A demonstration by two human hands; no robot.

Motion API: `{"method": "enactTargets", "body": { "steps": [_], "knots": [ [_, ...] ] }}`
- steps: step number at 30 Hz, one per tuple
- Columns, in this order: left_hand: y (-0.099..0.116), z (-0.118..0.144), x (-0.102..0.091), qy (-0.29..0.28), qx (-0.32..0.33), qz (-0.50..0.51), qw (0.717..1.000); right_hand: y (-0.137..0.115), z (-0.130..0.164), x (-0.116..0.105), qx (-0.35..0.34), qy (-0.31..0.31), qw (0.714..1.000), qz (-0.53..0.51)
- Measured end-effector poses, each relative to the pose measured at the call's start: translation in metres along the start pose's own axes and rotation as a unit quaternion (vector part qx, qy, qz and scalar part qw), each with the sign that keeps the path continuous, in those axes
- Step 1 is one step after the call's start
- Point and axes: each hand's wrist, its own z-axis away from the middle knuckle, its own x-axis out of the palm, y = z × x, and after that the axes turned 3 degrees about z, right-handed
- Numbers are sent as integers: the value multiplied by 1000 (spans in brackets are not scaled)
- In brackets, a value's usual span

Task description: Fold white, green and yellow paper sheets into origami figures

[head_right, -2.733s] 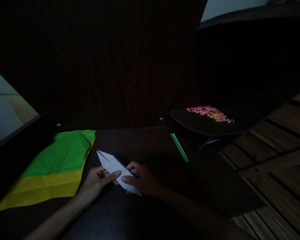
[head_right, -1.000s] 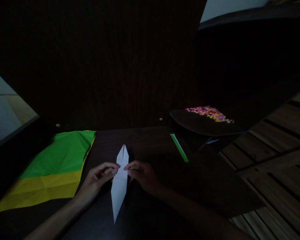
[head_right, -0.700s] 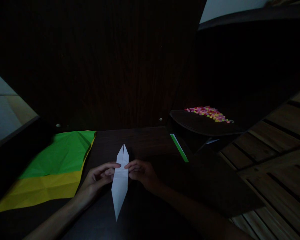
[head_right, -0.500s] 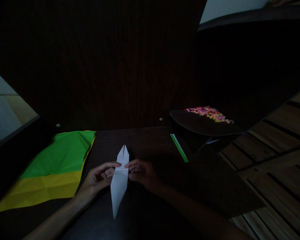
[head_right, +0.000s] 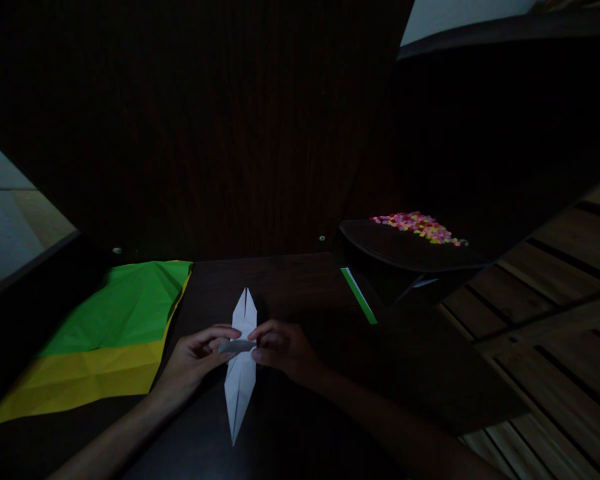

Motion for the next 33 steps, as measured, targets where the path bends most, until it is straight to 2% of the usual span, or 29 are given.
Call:
{"method": "enactTargets", "body": {
  "steps": [4,12,18,23,28,33],
  "knots": [
    [4,2,4,8,0,-51,999,5,-2,3,-18,23,999,15],
    [4,4,5,17,2,-95,995,8,-3,8,-2,45,998,43],
    [-5,2,5,27,21,-26,999,4,-3,11,-16,57,996,61],
    [-3,3,8,44,2,6,999,5,-3,14,-17,69,997,29],
    [-2,4,6,18,10,-31,999,9,-4,13,9,92,996,9],
    [2,5,5,-36,-8,-74,997,9,-5,11,43,83,994,58]
  ]
}}
